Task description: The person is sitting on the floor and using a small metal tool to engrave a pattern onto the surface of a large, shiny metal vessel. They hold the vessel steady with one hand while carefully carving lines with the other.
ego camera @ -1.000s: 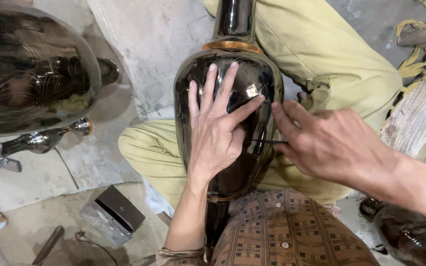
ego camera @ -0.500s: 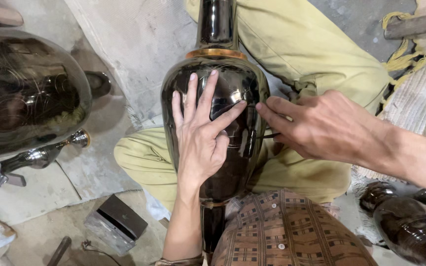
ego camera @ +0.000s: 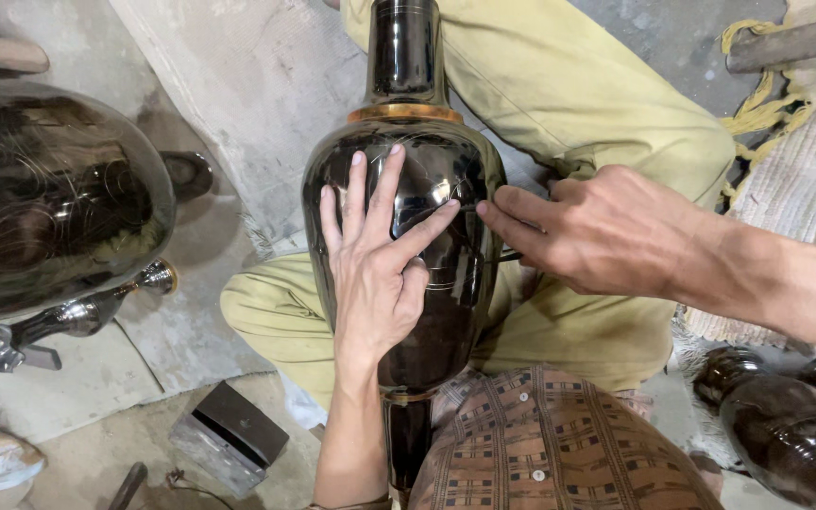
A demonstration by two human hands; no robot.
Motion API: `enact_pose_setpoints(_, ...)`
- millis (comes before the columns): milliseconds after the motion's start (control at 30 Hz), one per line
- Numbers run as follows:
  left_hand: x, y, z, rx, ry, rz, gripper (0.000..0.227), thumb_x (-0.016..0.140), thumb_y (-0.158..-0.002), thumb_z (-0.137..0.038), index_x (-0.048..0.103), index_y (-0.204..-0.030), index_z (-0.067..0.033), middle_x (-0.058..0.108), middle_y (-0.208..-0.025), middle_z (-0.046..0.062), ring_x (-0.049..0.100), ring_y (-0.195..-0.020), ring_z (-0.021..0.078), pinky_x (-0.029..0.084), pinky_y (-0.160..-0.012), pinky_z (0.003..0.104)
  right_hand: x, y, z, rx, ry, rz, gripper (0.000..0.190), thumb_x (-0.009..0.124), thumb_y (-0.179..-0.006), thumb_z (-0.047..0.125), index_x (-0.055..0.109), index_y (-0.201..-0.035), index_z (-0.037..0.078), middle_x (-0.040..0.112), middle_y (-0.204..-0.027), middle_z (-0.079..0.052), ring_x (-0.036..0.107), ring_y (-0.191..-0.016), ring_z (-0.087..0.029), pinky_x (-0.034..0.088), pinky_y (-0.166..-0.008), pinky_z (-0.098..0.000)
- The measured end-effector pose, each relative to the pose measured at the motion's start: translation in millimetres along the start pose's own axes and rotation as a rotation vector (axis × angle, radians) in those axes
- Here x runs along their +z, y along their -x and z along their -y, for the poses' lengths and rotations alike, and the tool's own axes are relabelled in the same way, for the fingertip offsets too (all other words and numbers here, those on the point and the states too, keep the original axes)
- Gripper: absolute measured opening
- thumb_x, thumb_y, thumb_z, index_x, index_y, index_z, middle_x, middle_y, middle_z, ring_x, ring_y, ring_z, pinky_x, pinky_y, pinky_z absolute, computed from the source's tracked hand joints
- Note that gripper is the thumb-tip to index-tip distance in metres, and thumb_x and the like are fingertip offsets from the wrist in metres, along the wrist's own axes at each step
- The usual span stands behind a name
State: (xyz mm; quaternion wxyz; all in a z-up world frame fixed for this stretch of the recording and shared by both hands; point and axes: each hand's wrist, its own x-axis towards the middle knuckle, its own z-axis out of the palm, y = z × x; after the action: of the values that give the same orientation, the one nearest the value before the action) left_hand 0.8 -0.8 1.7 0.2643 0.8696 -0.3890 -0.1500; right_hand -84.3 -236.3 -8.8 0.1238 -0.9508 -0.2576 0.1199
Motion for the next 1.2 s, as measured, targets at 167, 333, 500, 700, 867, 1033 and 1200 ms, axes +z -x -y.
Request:
enact_pose_setpoints(167, 2, 2, 2, -0.003, -0.002, 0.005, 0.062, 0.058, -0.073, -0.008, 0.076, -0.129, -0.0259, 0.036, -0.167, 0.014, 0.024, -0.159, 0.043, 0.009, -0.129, 0.064, -3, 1, 1, -0.036, 0.131, 0.075, 0.069, 0.065, -0.079, -0.003, 0.051, -0.147, 0.002, 0.059, -0.142, -0.018, 0.07, -0.062, -0.017, 0.053, -0.034, -0.0265)
enact_pose_setpoints(333, 7, 19, 25, -0.059, 0.258, -0.125, 0.057, 0.059, -0.081, -0.015, 0.067, -0.138, -0.0168, 0.036, -0.168, 0.016, 0.027, -0.161, 0.0395, 0.013, -0.135, 0.058, 16, 15, -12, 0.2, -0.476, 0.063, 0.077, 0.078, -0.084, 0.044, 0.052, -0.148, 0.008, 0.067, -0.113, -0.013, 0.065, -0.054, -0.017, 0.056, -0.043, -0.0322)
enact_pose_setpoints(500, 9, 36, 89, -0.349, 0.767, -0.262, 0.064, 0.055, -0.098, -0.04, 0.05, -0.152, -0.0052, 0.045, -0.162, 0.022, 0.04, -0.153, 0.0345, 0.028, -0.13, 0.046, 97, 24, -15, 0.55, -1.16, -0.599, 0.054, 0.081, -0.084, 0.038, 0.065, -0.126, 0.007, 0.065, -0.093, -0.008, 0.063, -0.074, -0.015, 0.053, -0.066, -0.0323)
enact_pose_setpoints(700, 39, 34, 142, -0.453, 1.054, -0.174, 0.08, 0.049, -0.103, -0.048, 0.024, -0.161, 0.002, 0.029, -0.169, 0.02, 0.025, -0.158, 0.0276, 0.017, -0.13, 0.038, 194, -14, 34, 1.087, -1.468, -0.685, 0.022, 0.043, -0.112, 0.031, 0.056, -0.113, 0.013, 0.056, -0.109, 0.011, 0.049, -0.101, -0.006, 0.042, -0.084, -0.0287)
enact_pose_setpoints(867, 59, 58, 178, -0.44, 1.349, -0.145, 0.076, 0.05, -0.103, -0.045, 0.028, -0.161, -0.0014, 0.036, -0.164, 0.017, 0.035, -0.151, 0.0277, 0.025, -0.127, 0.04, 194, -20, 55, 0.936, -1.329, -0.93, 0.024, 0.048, -0.114, 0.029, 0.054, -0.112, 0.006, 0.052, -0.097, -0.001, 0.046, -0.089, -0.012, 0.042, -0.081, -0.0289)
enact_pose_setpoints(1033, 116, 74, 232, -0.57, 1.691, -0.055, 0.067, 0.044, -0.105, -0.052, 0.05, -0.148, -0.0001, 0.063, -0.137, 0.019, 0.063, -0.121, 0.0317, 0.051, -0.103, 0.046, 163, 18, 65, 1.025, -1.322, -0.776, 0.03, 0.051, -0.107, 0.034, 0.056, -0.111, 0.005, 0.051, -0.086, 0.002, 0.038, -0.056, -0.01, 0.038, -0.053, -0.0263)
enact_pose_setpoints(1200, 142, 88, 249, -0.586, 1.829, -0.066, 0.063, 0.042, -0.111, -0.048, 0.054, -0.146, 0.0024, 0.065, -0.135, 0.02, 0.064, -0.118, 0.0322, 0.051, -0.103, 0.045, 136, 41, 49, 0.898, -1.387, -0.681, 0.03, 0.053, -0.107, 0.03, 0.06, -0.121, 0.004, 0.054, -0.078, -0.002, 0.042, -0.061, -0.009, 0.036, -0.054, -0.0247)
